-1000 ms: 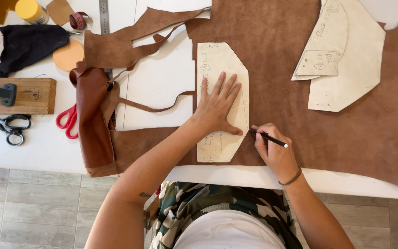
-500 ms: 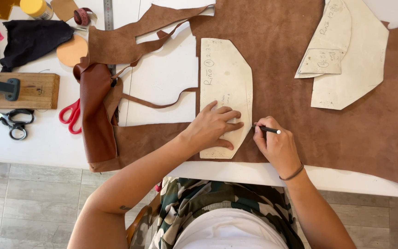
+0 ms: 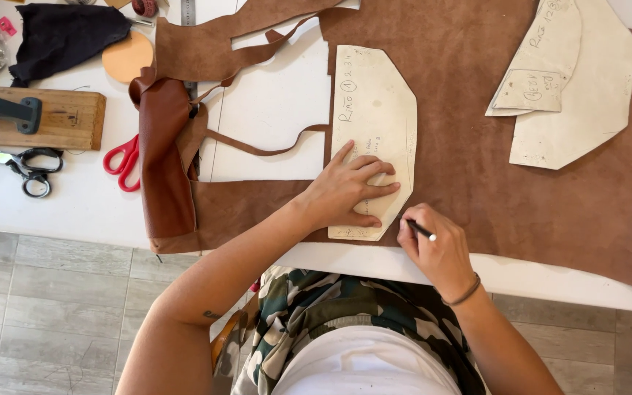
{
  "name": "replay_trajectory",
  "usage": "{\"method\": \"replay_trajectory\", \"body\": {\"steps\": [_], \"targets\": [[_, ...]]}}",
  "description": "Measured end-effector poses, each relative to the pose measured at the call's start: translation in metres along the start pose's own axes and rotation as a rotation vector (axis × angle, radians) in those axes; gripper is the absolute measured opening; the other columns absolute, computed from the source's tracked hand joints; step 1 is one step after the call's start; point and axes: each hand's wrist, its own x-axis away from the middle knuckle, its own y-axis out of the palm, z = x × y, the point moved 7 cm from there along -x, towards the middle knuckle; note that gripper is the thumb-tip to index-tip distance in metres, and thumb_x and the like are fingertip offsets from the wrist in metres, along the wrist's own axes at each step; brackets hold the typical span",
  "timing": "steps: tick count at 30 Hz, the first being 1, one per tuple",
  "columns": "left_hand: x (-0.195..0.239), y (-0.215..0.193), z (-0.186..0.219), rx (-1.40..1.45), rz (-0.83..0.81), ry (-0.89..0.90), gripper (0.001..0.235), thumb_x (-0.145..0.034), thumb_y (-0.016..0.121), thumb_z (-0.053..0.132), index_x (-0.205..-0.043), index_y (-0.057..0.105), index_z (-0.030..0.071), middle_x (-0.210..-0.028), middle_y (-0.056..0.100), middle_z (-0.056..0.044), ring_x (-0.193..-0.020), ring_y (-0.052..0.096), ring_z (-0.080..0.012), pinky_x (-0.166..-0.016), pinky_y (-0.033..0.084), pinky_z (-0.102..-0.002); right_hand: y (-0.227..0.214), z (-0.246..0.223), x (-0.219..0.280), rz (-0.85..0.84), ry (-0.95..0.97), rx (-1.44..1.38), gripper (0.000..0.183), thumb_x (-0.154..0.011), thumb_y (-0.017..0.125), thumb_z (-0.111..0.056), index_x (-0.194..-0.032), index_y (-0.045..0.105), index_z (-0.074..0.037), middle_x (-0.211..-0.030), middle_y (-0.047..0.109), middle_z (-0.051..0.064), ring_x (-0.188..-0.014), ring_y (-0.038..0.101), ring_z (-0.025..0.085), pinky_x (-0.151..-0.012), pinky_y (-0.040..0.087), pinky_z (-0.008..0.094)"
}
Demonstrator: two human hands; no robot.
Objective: Tracing various cardboard patterns onto a piece of brown leather using a pen on a workshop table.
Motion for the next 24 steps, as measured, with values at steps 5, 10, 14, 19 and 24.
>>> {"method": "replay_trajectory", "body": {"steps": [5,10,14,19,24], "targets": [[0.003,0.002,0.0,0.007,0.036,0.013,0.069,-0.073,0.081,0.062,-0.132,0.068,0.028,-0.14,0.052,0.002,-0.135,0.048,-0.0225,-0.116,0.026,-0.072,0.004,-0.016,0.009,-0.03,-0.04,-0.072,0.009,-0.101,0.058,-0.02,-0.095,0.059,-0.013,-0.071,0.061,0.006,-0.068,0.069,0.032,-0.054,0.056,0.036],[0.006,0.001,-0.001,0.009,0.064,0.032,0.068,-0.076,0.078,0.064,-0.133,0.066,0.028,-0.141,0.053,0.001,-0.136,0.048,-0.0224,-0.117,0.025,-0.072,0.008,-0.02,0.015,-0.045,-0.085,-0.091,0.009,-0.1,0.059,-0.021,-0.096,0.059,-0.013,-0.07,0.058,0.002,-0.067,0.069,0.028,-0.054,0.056,0.033],[0.007,0.001,0.0,0.004,0.079,0.043,0.067,-0.08,0.074,0.066,-0.135,0.065,0.028,-0.141,0.052,0.001,-0.137,0.047,-0.0219,-0.118,0.024,-0.071,0.003,-0.025,0.012,-0.054,-0.12,-0.183,0.007,-0.099,0.057,-0.013,-0.093,0.058,-0.01,-0.065,0.053,0.002,-0.06,0.065,0.025,-0.051,0.053,0.032],[0.007,0.001,0.0,0.002,0.089,0.045,0.067,-0.08,0.074,0.066,-0.134,0.065,0.028,-0.142,0.052,0.001,-0.137,0.048,-0.0217,-0.118,0.024,-0.07,0.002,-0.028,0.011,-0.055,-0.112,-0.236,0.006,-0.099,0.056,-0.01,-0.093,0.059,-0.01,-0.066,0.052,0.0,-0.058,0.063,0.021,-0.05,0.052,0.03],[0.007,0.005,-0.002,0.002,0.074,0.035,0.067,-0.082,0.072,0.067,-0.137,0.062,0.031,-0.143,0.052,0.002,-0.138,0.047,-0.0215,-0.118,0.023,-0.07,0.002,-0.028,0.011,-0.076,-0.121,-0.288,0.005,-0.099,0.055,-0.009,-0.094,0.058,-0.008,-0.066,0.052,0.003,-0.057,0.062,0.022,-0.049,0.052,0.031]]}}
